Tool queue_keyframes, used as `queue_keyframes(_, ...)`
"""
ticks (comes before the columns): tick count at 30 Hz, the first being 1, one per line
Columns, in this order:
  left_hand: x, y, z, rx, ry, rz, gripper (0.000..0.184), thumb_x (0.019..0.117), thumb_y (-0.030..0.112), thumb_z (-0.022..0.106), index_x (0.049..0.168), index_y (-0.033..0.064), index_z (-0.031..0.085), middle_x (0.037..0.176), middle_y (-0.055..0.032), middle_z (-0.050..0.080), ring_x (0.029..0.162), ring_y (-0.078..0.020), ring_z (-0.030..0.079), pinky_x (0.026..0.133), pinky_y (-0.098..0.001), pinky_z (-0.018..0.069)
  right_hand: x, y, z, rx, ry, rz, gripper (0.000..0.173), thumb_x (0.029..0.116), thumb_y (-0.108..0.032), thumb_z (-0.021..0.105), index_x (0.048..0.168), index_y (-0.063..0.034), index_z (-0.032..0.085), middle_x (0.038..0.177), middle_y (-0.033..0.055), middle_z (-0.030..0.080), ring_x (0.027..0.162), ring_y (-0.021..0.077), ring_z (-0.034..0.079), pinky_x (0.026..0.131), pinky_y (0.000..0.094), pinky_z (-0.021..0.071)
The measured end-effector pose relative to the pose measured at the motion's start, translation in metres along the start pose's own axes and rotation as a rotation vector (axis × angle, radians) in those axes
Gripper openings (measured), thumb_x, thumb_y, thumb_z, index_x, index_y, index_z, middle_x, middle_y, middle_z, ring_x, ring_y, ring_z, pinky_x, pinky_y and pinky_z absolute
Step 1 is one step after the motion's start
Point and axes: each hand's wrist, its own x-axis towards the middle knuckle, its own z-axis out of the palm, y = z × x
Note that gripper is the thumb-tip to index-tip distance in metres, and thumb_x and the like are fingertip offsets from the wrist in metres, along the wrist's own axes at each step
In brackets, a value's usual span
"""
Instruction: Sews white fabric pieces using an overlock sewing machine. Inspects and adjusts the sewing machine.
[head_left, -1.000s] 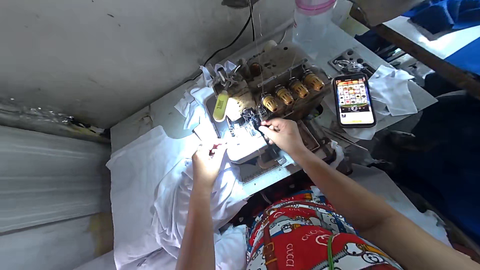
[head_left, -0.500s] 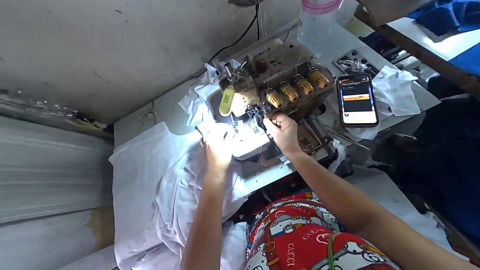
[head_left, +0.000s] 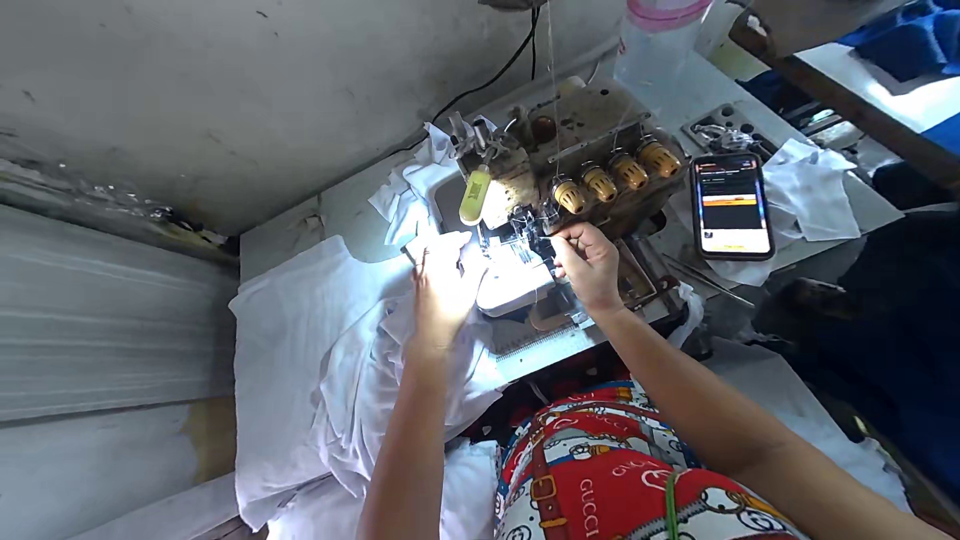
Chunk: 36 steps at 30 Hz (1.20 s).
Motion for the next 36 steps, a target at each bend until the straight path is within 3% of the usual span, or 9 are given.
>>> queue_keyframes(4, 0.000, 0.011, 0.019, 0.007, 0.089, -0.018, 0.027, 0.0935, 0.026, 0.072, 0.105, 0.0017, 0.074, 0.121, -0.0168, 0.070, 0.118, -0.0348, 0.062, 0.102, -0.0581, 0.0445, 0.000, 0.002, 0.000, -0.020, -0.021, 0.024, 0.007, 0.0966, -0.005, 0.061, 0.098, 0.0004, 0.065, 0.069, -0.0045, 0.060, 0.054, -0.0033, 0.055, 0.052, 0.0141, 0.0508)
queue_keyframes(9, 0.006, 0.011, 0.020, -0.227, 0.192, 0.055, 0.012, 0.0858, 0.008, 0.075, 0.087, -0.0021, 0.067, 0.100, -0.0166, 0.067, 0.089, -0.0197, 0.066, 0.080, -0.0339, 0.0548, -0.001, 0.004, -0.002, -0.049, -0.029, 0.028, 0.009, 0.0972, -0.007, 0.063, 0.100, 0.0004, 0.066, 0.069, -0.0046, 0.060, 0.054, -0.0037, 0.056, 0.052, 0.0140, 0.0511)
queue_keyframes(13, 0.003, 0.005, 0.000, -0.303, -0.034, 0.012, 0.017, 0.0883, 0.008, 0.076, 0.102, 0.0000, 0.070, 0.095, -0.0084, 0.069, 0.076, -0.0085, 0.062, 0.070, -0.0251, 0.0535, -0.001, 0.002, -0.002, -0.060, -0.039, 0.062, 0.011, 0.0974, -0.007, 0.063, 0.102, 0.0028, 0.067, 0.069, -0.0024, 0.061, 0.055, -0.0023, 0.057, 0.053, 0.0155, 0.0519)
queue_keyframes(16, 0.000, 0.001, -0.013, -0.241, -0.161, -0.057, 0.029, 0.0889, 0.012, 0.077, 0.114, 0.0020, 0.067, 0.086, -0.0049, 0.067, 0.068, -0.0086, 0.058, 0.065, -0.0274, 0.0503, 0.000, 0.004, 0.001, -0.042, -0.039, 0.045, 0.010, 0.0974, -0.007, 0.064, 0.101, 0.0019, 0.067, 0.067, -0.0044, 0.060, 0.054, -0.0038, 0.055, 0.052, 0.0141, 0.0498)
queue_keyframes(22, -0.004, -0.004, -0.002, -0.015, 0.001, 0.145, 0.011, 0.0953, 0.012, 0.069, 0.095, 0.0028, 0.075, 0.103, -0.0132, 0.073, 0.102, -0.0259, 0.069, 0.093, -0.0451, 0.0538, 0.001, 0.002, 0.001, -0.011, -0.002, 0.016, 0.009, 0.0965, -0.004, 0.062, 0.101, 0.0026, 0.066, 0.071, -0.0044, 0.062, 0.055, -0.0033, 0.057, 0.053, 0.0150, 0.0527)
queue_keyframes(26, -0.009, 0.003, 0.001, 0.010, 0.004, -0.009, 0.016, 0.0998, 0.010, 0.059, 0.103, -0.0017, 0.070, 0.098, -0.0167, 0.070, 0.094, -0.0282, 0.069, 0.084, -0.0483, 0.0550, 0.002, -0.002, -0.001, -0.013, -0.016, 0.047, 0.007, 0.0971, -0.005, 0.063, 0.100, 0.0012, 0.066, 0.069, -0.0049, 0.063, 0.055, -0.0029, 0.059, 0.053, 0.0150, 0.0534)
queue_keyframes(29, -0.010, 0.008, -0.029, -0.075, -0.074, -0.232, 0.039, 0.0972, 0.001, 0.060, 0.134, -0.0098, 0.055, 0.114, -0.0275, 0.067, 0.106, -0.0355, 0.067, 0.095, -0.0530, 0.0518, 0.002, -0.004, -0.003, -0.029, -0.030, 0.074, 0.008, 0.0974, -0.007, 0.066, 0.101, 0.0005, 0.068, 0.070, -0.0041, 0.066, 0.055, -0.0030, 0.060, 0.052, 0.0142, 0.0523)
queue_keyframes(33, -0.028, -0.027, -0.065, 0.050, -0.042, -0.057, 0.021, 0.1050, 0.007, 0.045, 0.115, -0.0077, 0.058, 0.088, -0.0185, 0.064, 0.076, -0.0272, 0.065, 0.071, -0.0463, 0.0555, 0.002, -0.006, -0.011, -0.102, -0.087, 0.049, 0.016, 0.0993, -0.011, 0.064, 0.108, 0.0014, 0.067, 0.074, -0.0019, 0.068, 0.056, -0.0017, 0.061, 0.054, 0.0160, 0.0541)
queue_keyframes(36, -0.059, -0.041, -0.085, 0.087, -0.067, -0.103, 0.028, 0.1067, 0.014, 0.041, 0.109, -0.0056, 0.060, 0.080, -0.0109, 0.061, 0.070, -0.0163, 0.060, 0.067, -0.0336, 0.0521, -0.001, -0.009, -0.021, -0.178, -0.166, 0.093, 0.023, 0.1005, -0.012, 0.061, 0.118, 0.0021, 0.064, 0.081, 0.0023, 0.069, 0.062, 0.0018, 0.064, 0.058, 0.0197, 0.0563)
